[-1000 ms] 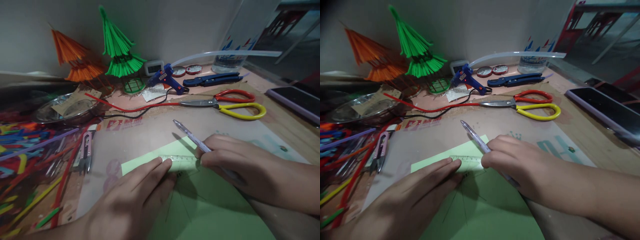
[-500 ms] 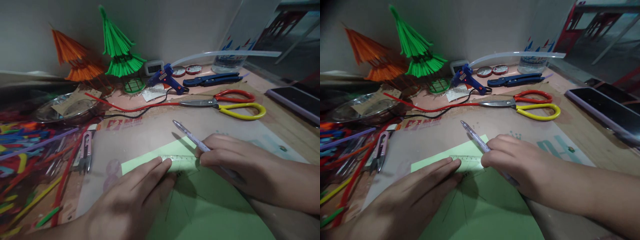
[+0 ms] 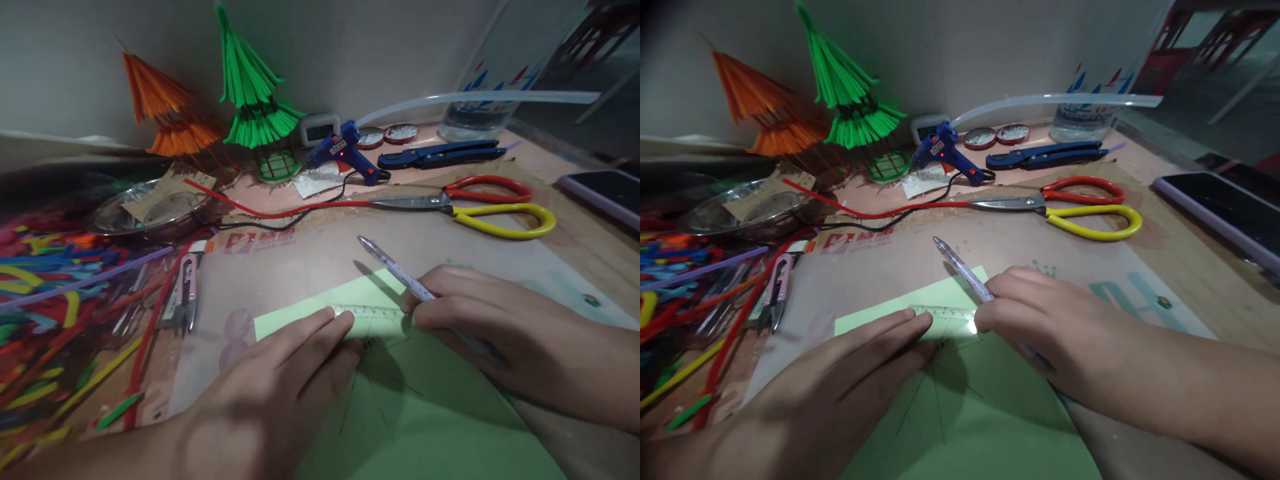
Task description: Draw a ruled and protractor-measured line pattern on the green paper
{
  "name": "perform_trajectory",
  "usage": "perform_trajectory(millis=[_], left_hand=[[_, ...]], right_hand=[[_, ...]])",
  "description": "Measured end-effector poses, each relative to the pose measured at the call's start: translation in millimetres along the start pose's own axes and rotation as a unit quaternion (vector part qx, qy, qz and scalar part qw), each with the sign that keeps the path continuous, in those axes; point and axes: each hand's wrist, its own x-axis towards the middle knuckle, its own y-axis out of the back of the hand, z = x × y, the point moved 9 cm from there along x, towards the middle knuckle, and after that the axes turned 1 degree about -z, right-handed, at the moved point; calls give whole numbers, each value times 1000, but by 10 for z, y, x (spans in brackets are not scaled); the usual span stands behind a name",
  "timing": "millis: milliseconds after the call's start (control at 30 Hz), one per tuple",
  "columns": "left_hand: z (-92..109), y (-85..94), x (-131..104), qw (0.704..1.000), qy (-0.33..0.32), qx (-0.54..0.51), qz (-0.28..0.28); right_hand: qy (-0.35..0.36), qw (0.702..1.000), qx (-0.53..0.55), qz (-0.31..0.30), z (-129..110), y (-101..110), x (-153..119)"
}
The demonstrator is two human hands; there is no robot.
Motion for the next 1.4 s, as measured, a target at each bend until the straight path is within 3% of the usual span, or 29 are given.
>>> perform_trajectory(millis=[300,667,1100,1400], left_hand=[[22,38,-14,998,-19,35,38],[62,136,40,995,-32,76,52],[66,94,57,996,-30,70,48],[114,286,121,993,-29,96,56]], right_hand=[[3,1000,4,8,5,2,-9],[0,1000,4,-11,24,-33,-28],[10,1000,-8,-5,1,-22,0],[12,1000,-4,-16,0,-36,-26]])
